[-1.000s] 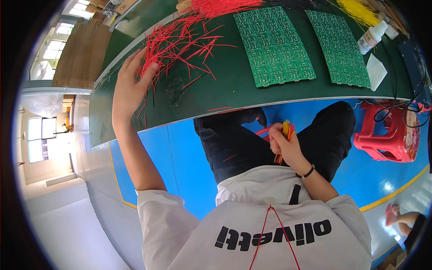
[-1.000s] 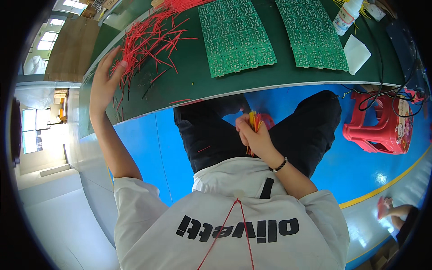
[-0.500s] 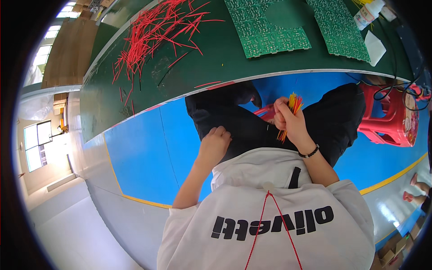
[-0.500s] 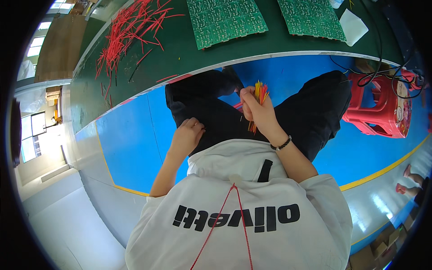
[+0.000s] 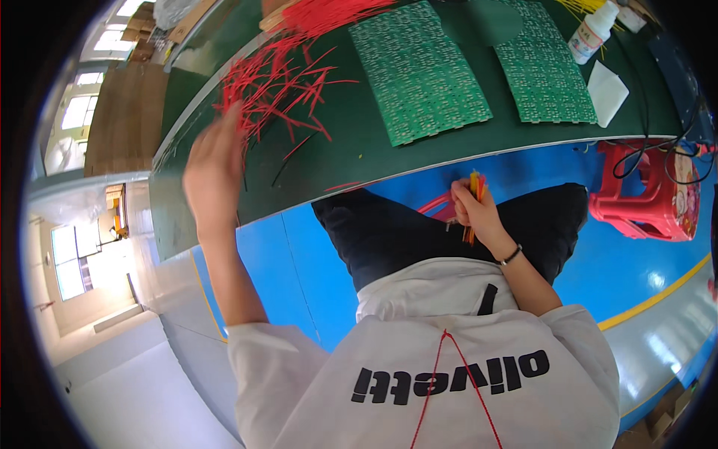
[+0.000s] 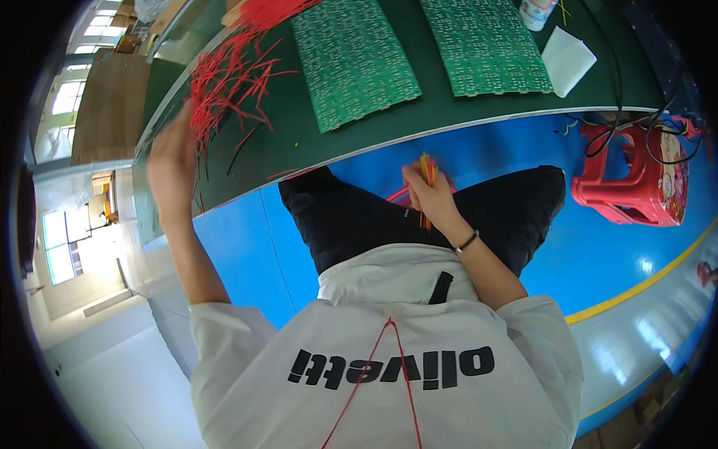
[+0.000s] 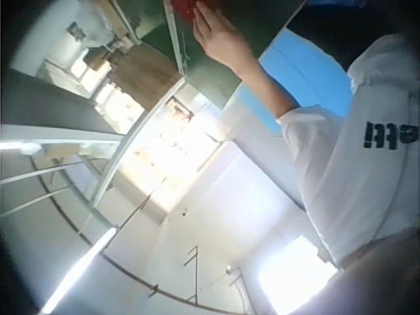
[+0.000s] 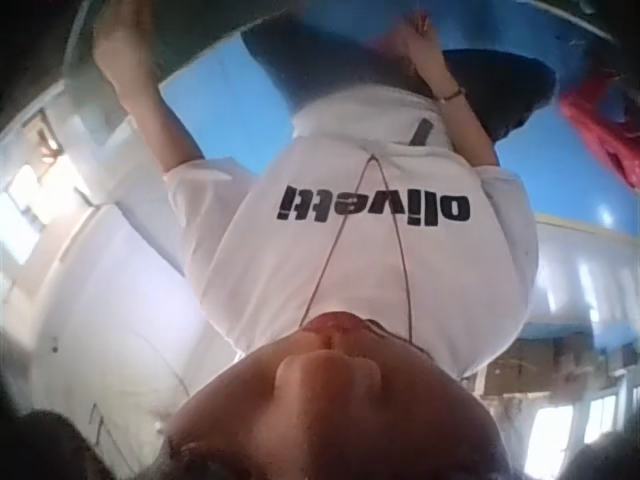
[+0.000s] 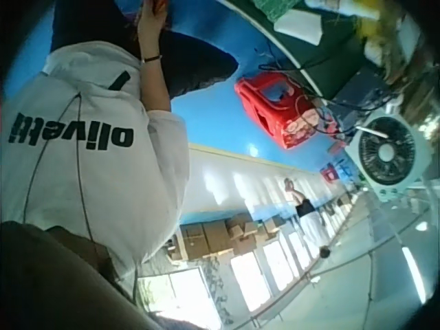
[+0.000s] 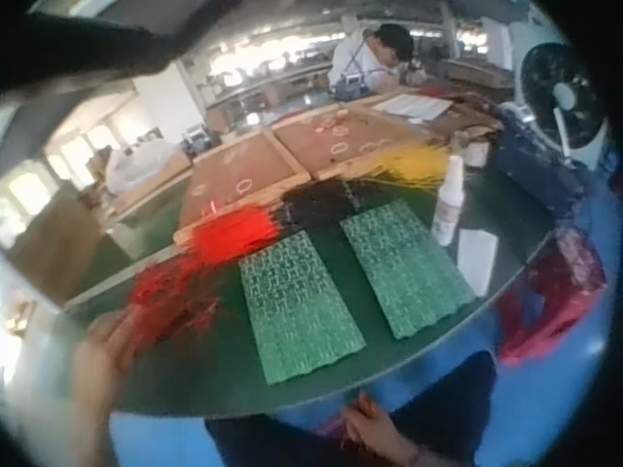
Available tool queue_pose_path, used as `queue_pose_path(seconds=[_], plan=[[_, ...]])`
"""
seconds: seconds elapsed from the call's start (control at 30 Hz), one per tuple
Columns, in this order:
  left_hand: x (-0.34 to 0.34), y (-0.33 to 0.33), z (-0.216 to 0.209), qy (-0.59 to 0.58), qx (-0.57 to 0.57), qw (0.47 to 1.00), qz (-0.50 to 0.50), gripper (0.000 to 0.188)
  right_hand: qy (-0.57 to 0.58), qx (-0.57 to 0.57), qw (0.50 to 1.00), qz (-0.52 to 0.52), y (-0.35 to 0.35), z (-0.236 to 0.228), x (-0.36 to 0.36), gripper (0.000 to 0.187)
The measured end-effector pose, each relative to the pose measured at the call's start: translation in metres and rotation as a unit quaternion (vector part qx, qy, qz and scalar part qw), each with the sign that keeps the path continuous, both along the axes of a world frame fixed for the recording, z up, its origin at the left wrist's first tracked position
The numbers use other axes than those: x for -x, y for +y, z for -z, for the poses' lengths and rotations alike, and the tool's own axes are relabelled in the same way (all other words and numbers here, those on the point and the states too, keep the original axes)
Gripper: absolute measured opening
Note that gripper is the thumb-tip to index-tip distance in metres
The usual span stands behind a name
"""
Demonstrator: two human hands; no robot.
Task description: Organizing and sorting colored electrical wires on an assembly table.
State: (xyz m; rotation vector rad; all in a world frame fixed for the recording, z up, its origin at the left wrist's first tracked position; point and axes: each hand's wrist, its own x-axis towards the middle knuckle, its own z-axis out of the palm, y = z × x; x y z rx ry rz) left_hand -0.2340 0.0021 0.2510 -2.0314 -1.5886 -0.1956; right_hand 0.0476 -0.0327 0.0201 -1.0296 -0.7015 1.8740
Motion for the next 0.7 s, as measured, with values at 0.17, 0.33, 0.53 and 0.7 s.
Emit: queue_pose_path(seconds=[0.17,0.33,0.53,0.7], plan=[[-0.012,-0.003,-0.019,-0.14,0.055,0.973,0.177,0.011,-0.023,0.09,0.995,0.034,0.002,0.003,-0.014,0.02],[-0.099,-0.002,0.028,-0.372,0.415,0.758,0.338,0.011,-0.028,0.181,0.979,0.094,0.009,0.019,-0.051,0.022],[-0.159,-0.007,0.225,-0.303,0.557,0.701,0.328,0.012,-0.345,0.083,0.933,0.06,-0.004,0.094,-0.138,0.027],[-0.144,0.01,0.478,-0.233,0.6,0.751,0.148,0.011,-0.498,0.025,0.861,0.099,-0.017,0.142,-0.214,0.027]])
